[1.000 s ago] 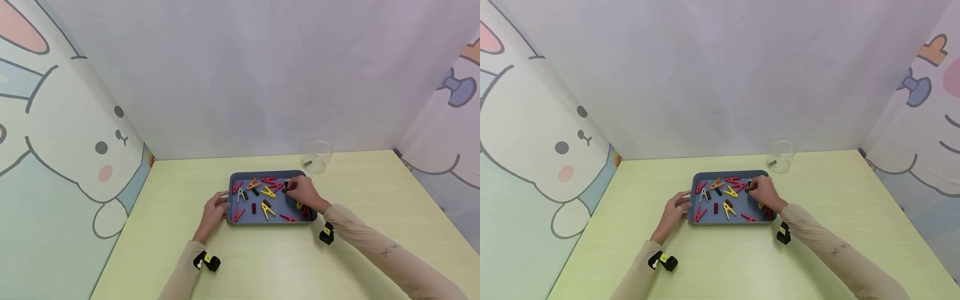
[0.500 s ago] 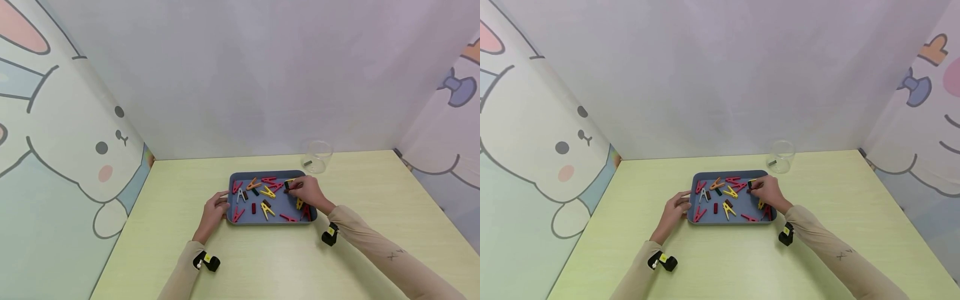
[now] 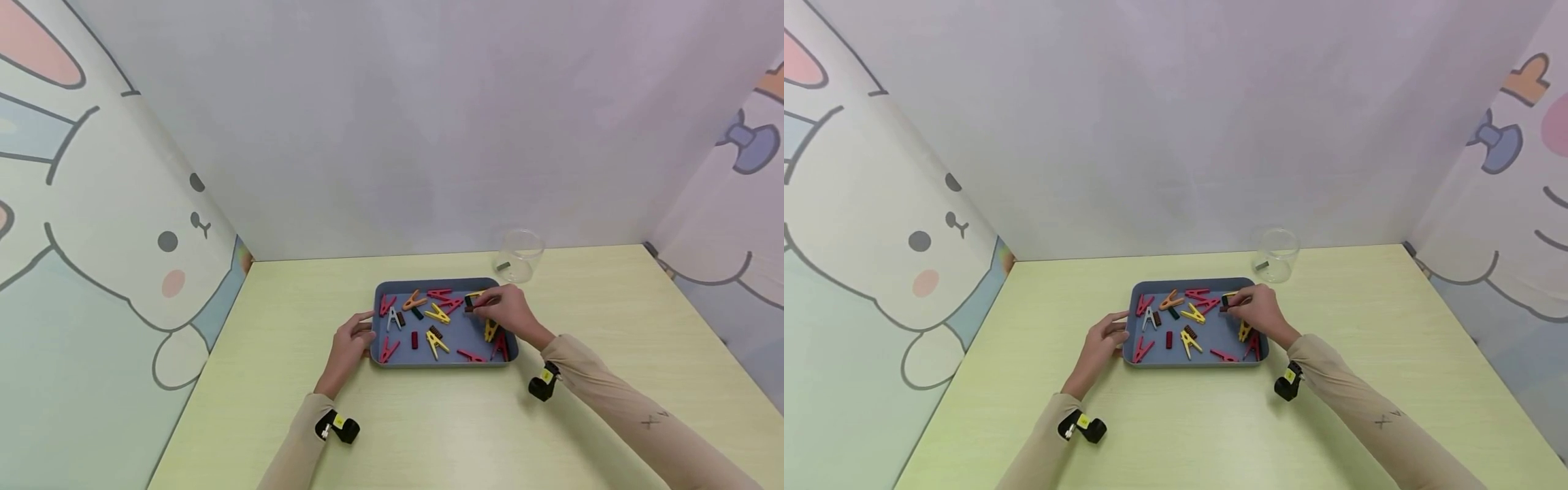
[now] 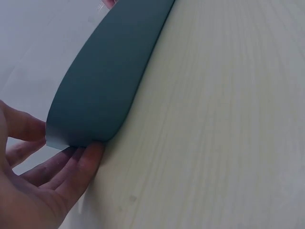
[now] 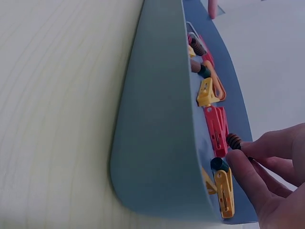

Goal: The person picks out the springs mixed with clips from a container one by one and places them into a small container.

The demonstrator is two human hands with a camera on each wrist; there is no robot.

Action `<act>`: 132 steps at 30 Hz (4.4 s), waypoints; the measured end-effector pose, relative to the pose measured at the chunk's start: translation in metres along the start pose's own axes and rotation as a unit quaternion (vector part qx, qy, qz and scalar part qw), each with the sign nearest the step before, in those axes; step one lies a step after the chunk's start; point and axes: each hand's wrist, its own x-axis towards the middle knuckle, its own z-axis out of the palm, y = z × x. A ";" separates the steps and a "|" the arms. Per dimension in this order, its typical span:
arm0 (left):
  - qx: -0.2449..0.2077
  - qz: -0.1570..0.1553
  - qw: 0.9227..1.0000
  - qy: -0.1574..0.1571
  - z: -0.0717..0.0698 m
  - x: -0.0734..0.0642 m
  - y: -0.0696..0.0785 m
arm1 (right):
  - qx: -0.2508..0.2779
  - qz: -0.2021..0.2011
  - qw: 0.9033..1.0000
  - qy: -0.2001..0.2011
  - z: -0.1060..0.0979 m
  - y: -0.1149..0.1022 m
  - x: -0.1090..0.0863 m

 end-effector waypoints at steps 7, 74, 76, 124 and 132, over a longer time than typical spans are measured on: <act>-0.007 -0.005 1.000 0.002 0.000 -0.001 0.002 | 0.038 0.005 0.999 -0.008 -0.005 -0.001 -0.002; -0.021 0.000 1.000 -0.016 -0.004 -0.017 0.029 | 0.173 0.020 0.984 0.025 -0.065 -0.018 -0.004; -0.021 0.003 1.000 -0.015 -0.004 -0.017 0.029 | 0.172 0.021 0.984 0.028 -0.067 -0.018 -0.004; -0.022 0.008 0.999 -0.027 -0.001 -0.015 0.028 | 0.220 0.018 0.973 0.064 -0.105 -0.011 0.011; -0.011 0.009 1.000 -0.023 -0.004 -0.015 0.029 | 0.221 0.020 0.972 0.072 -0.108 -0.010 0.017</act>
